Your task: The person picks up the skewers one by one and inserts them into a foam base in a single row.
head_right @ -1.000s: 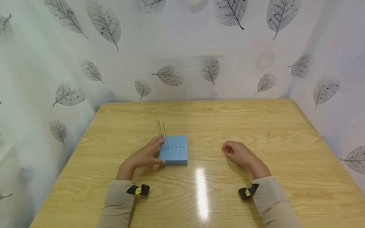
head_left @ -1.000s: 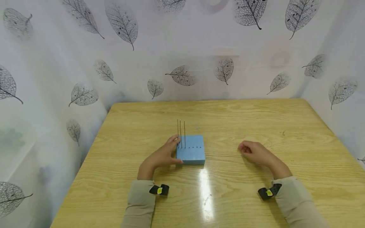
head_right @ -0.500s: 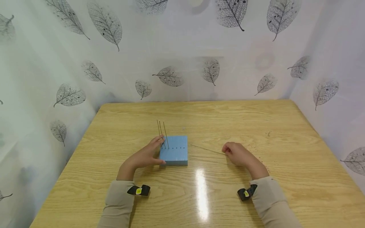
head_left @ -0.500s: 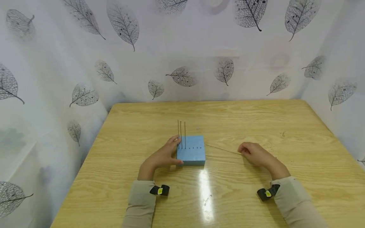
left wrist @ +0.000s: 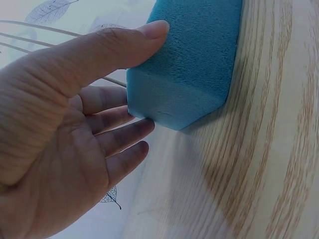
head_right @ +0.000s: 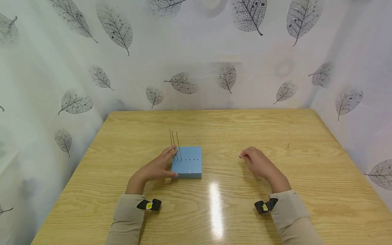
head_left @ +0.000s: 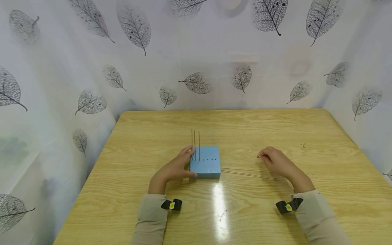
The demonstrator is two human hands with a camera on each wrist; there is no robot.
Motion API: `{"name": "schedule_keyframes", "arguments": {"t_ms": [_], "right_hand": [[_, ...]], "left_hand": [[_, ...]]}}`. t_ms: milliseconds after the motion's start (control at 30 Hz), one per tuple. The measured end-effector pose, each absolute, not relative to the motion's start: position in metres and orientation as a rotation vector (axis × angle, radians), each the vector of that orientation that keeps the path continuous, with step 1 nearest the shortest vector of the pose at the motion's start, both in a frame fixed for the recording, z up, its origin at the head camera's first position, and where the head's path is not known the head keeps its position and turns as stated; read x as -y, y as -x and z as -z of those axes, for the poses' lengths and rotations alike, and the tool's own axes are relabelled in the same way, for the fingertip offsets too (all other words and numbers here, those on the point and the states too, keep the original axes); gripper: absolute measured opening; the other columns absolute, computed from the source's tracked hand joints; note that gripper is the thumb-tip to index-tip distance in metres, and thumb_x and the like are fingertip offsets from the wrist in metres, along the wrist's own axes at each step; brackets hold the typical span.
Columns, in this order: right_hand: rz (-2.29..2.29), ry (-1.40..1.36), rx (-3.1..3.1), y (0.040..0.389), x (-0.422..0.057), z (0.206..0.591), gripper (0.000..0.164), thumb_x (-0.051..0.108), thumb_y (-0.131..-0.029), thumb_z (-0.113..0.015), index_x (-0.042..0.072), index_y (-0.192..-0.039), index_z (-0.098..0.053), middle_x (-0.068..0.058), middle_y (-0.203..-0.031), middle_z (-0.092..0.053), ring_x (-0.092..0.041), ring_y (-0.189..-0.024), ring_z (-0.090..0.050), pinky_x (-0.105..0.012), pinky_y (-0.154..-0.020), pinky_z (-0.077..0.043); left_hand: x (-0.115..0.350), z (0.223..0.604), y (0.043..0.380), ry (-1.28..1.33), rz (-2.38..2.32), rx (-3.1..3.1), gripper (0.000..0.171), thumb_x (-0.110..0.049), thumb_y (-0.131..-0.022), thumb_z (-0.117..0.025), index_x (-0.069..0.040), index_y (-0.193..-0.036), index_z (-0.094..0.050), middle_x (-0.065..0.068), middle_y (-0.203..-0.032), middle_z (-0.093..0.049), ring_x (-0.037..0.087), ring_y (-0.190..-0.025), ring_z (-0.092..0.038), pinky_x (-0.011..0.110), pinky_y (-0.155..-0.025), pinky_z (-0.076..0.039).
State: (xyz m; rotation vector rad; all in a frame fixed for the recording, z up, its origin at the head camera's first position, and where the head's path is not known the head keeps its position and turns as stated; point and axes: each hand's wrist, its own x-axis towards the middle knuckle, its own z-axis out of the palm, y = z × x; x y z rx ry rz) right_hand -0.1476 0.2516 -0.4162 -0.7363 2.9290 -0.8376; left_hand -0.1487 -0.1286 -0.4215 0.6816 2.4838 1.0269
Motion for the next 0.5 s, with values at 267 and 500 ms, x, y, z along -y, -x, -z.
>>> {"name": "schedule_keyframes", "arguments": {"t_ms": [267, 500], "right_hand": [[0.986, 0.817, -3.051, 0.148, -0.238, 0.41, 0.005, 0.001, -0.092, -0.058, -0.001, -0.09, -0.062, -0.003, -0.083, -0.056, -0.007, -0.068, -0.044, -0.025, -0.057, -0.042], [1.124, 0.931, -3.056, 0.153, -0.225, 0.407, 0.005, -0.001, -0.093, -0.056, 0.002, -0.09, -0.058, 0.003, -0.074, -0.054, -0.006, -0.062, -0.048, -0.023, -0.053, -0.042]], "left_hand": [[0.128, 0.421, 0.146, -0.668, -1.03, -2.476, 0.091, -0.021, -0.081, -0.076, -0.004, -0.151, -0.02, 0.011, -0.158, -0.005, 0.029, -0.143, -0.012, 0.048, -0.109, -0.028], [0.128, 0.42, 0.147, -0.668, -1.012, -2.488, 0.091, -0.022, -0.081, -0.076, -0.003, -0.15, -0.02, 0.011, -0.158, -0.005, 0.029, -0.143, -0.014, 0.047, -0.11, -0.027]]}}
